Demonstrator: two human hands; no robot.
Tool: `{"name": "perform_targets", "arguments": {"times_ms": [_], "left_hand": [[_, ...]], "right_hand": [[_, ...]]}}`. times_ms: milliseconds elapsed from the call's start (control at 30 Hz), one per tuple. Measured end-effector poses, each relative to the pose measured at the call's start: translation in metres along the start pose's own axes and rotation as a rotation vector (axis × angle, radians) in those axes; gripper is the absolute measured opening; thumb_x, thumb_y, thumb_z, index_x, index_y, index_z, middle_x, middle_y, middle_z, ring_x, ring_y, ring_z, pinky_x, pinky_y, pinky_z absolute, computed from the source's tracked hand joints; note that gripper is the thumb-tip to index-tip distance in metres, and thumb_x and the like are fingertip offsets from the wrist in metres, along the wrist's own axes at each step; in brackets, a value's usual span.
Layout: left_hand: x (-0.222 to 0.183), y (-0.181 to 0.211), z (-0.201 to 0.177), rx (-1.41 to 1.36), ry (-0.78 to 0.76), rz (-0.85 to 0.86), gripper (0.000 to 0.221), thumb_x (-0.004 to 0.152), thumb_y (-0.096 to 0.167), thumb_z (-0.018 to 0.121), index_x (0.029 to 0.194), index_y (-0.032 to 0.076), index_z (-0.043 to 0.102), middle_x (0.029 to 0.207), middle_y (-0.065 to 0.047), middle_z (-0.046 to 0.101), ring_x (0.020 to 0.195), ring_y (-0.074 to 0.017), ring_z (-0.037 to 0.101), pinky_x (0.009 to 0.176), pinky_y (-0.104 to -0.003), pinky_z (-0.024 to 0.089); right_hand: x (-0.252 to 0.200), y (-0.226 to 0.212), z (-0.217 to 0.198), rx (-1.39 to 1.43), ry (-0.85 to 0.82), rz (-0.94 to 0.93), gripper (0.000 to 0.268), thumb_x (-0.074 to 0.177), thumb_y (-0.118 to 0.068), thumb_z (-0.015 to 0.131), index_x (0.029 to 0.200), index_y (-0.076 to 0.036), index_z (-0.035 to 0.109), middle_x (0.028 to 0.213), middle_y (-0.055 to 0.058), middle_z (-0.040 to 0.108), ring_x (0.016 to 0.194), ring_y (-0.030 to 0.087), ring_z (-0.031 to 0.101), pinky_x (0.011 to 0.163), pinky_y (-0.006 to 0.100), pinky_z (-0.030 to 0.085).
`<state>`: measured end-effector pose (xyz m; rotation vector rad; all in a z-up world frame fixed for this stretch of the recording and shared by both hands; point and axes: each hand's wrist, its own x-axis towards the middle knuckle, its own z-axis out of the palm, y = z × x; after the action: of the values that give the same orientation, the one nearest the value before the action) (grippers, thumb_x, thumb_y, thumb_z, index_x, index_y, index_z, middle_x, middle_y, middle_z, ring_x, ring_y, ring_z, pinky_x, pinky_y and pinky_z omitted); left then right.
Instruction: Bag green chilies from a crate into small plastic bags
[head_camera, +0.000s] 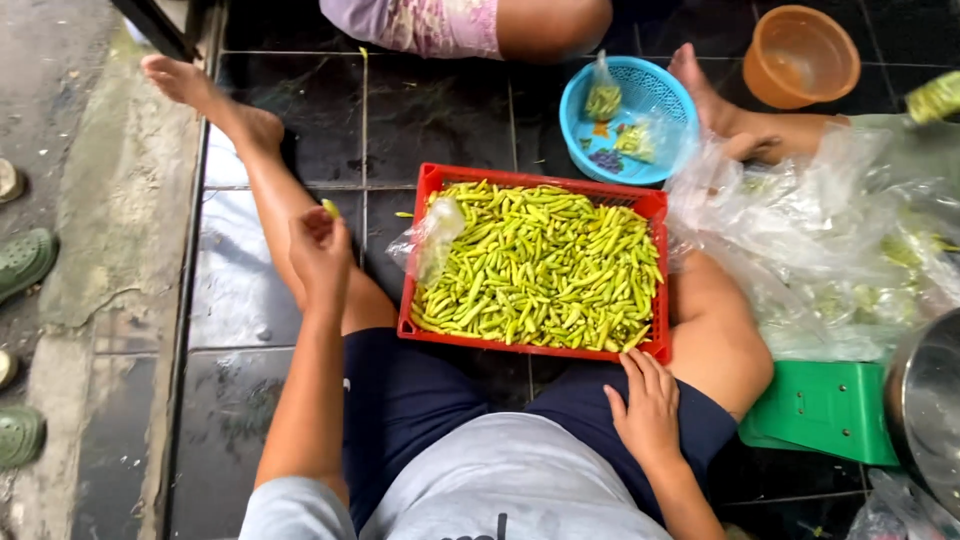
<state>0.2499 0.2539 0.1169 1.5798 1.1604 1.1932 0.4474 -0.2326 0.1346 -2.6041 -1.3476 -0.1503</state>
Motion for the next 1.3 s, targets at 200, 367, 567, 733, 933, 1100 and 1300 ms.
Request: {"name": "perform_targets", "arguments": {"times_ms": [200, 367, 567, 733, 933, 1100, 1300], "left_hand": [[-0.084, 0.094, 0.025, -0.105, -0.317, 0.268, 0.029, 0.088, 0.009, 0.079, 0.114, 0.009, 0.067, 0.102, -0.008, 0.071, 0.092, -0.02, 0.071, 0.086, -0.031, 0.055], [-0.073, 0.098, 0.038, 0.121, -0.379, 0.552, 0.022, 0.094, 0.015, 0.071, 0.116, 0.014, 0.071, 0.106, -0.01, 0.072, 0.099, -0.0341, 0.068, 0.09, -0.045, 0.052], [-0.066, 0.054, 0.032, 1.043, -0.703, 0.336, 0.102, 0.071, 0.051, 0.078, 0.16, 0.031, 0.033, 0.164, -0.01, 0.036, 0.151, -0.0381, 0.029, 0.112, -0.067, 0.03], [-0.072, 0.066, 0.019, 0.259, -0.442, 0.027, 0.033, 0.106, 0.029, 0.058, 0.128, 0.009, 0.071, 0.123, -0.014, 0.072, 0.116, -0.0378, 0.066, 0.096, -0.051, 0.053], [-0.089, 0.077, 0.013, -0.698, -0.475, -0.339, 0.017, 0.104, 0.013, 0.058, 0.112, 0.006, 0.071, 0.099, -0.012, 0.074, 0.094, -0.0191, 0.072, 0.093, -0.041, 0.059], [-0.097, 0.08, -0.006, -0.698, -0.476, -0.359, 0.017, 0.104, 0.017, 0.058, 0.11, 0.01, 0.072, 0.103, -0.009, 0.075, 0.1, -0.0189, 0.072, 0.096, -0.043, 0.058], [-0.094, 0.106, -0.026, -0.952, -0.57, -0.364, 0.019, 0.101, 0.016, 0.056, 0.106, 0.006, 0.072, 0.098, -0.015, 0.076, 0.092, -0.0254, 0.076, 0.09, -0.046, 0.06]], "right_hand": [[0.008, -0.002, 0.012, -0.115, -0.036, 0.045, 0.053, 0.091, -0.044, 0.065, 0.139, -0.022, 0.06, 0.141, 0.0, 0.058, 0.132, 0.027, 0.047, 0.101, 0.052, 0.046], [0.007, 0.005, 0.016, -0.141, -0.107, 0.05, 0.055, 0.091, -0.044, 0.064, 0.143, -0.029, 0.055, 0.144, -0.004, 0.054, 0.139, 0.024, 0.043, 0.102, 0.049, 0.047], [0.01, 0.006, 0.014, -0.1, -0.066, 0.049, 0.051, 0.092, -0.041, 0.065, 0.14, -0.023, 0.059, 0.144, -0.002, 0.058, 0.136, 0.023, 0.048, 0.1, 0.045, 0.05], [0.021, 0.019, 0.013, -0.015, -0.134, 0.009, 0.029, 0.089, -0.048, 0.067, 0.111, -0.029, 0.072, 0.129, -0.01, 0.068, 0.126, 0.014, 0.06, 0.101, 0.039, 0.05], [0.036, -0.079, -0.026, 1.05, -0.915, 0.001, 0.034, 0.097, -0.022, 0.065, 0.129, -0.01, 0.069, 0.121, 0.024, 0.072, 0.12, 0.039, 0.065, 0.101, 0.052, 0.052], [0.041, -0.083, 0.045, 0.855, -0.918, -0.09, 0.027, 0.091, -0.035, 0.074, 0.111, -0.017, 0.073, 0.1, 0.014, 0.075, 0.099, 0.034, 0.072, 0.087, 0.045, 0.057], [0.053, -0.099, 0.053, 0.633, -0.875, -0.03, 0.015, 0.088, -0.039, 0.075, 0.093, -0.025, 0.078, 0.086, 0.002, 0.076, 0.089, 0.026, 0.074, 0.077, 0.037, 0.058]]}}
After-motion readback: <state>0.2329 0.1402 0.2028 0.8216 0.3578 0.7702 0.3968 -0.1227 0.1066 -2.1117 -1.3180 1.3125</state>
